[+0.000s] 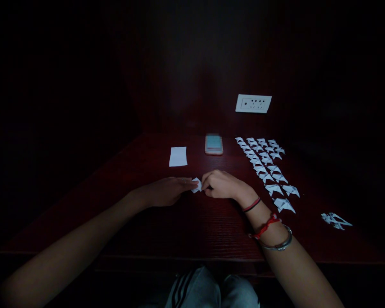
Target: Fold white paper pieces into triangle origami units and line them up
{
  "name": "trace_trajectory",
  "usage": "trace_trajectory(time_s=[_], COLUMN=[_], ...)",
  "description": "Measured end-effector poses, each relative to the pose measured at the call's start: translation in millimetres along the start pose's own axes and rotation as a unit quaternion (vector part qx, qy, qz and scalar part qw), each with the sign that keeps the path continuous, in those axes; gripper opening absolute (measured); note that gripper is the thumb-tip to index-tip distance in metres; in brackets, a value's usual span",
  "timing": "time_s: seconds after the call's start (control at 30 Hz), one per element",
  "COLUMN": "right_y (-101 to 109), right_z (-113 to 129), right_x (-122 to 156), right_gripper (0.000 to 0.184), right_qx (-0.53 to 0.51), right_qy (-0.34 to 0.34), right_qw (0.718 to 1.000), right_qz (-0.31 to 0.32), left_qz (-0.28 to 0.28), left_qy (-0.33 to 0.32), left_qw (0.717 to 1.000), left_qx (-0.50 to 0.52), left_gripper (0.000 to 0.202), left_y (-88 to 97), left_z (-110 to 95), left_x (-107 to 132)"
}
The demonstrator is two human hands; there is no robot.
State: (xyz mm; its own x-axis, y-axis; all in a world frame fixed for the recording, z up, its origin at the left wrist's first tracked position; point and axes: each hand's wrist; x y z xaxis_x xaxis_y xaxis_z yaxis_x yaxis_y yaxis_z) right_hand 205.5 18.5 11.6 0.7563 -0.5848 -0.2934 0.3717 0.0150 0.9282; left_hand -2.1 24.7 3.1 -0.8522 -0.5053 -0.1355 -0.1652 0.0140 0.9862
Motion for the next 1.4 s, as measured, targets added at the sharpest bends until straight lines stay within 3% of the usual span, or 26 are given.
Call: trace_trajectory(time_s=[0.13, 0.33, 0.87, 1.4], right_y=[1, 3, -7, -23], right_z=[-3, -13, -14, -22], right_x=[3, 6, 1, -7], right_gripper=[0.019, 0.021, 0.02, 0.017], right_qx=[-0.009, 0.014, 0.0, 0.016], right_qy=[-0.013, -0.048, -0.02, -0.064], right_qw=[1.0, 0.996, 0.999, 0.993], right_qz=[-0.005, -0.08, -0.051, -0.097], left_qz=[0.007, -0.033, -0.018, -0.02], left_qy=[0.011, -0.034, -0.034, -0.042], left_qw=[1.0, 0.998, 0.998, 0.998], left_qx=[-0.006, -0.028, -0.046, -0.035], left_gripper=[0.053, 0.047, 0.046, 0.047], left_y=[0.2, 3.2, -0.2, 2.2], left_z=[0, 1, 3, 1], left_x=[1, 2, 1, 1])
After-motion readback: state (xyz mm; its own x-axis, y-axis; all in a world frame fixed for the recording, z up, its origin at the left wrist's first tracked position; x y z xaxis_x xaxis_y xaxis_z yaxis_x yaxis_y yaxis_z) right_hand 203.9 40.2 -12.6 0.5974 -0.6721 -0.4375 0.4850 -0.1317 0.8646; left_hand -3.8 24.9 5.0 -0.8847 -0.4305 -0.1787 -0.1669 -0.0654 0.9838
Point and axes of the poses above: each hand's wrist, its own x-axis away from the middle knuckle, its own y-axis out of the back of the hand, z = x × y, and after that the axes turned 9 degrees about -z, right-handed
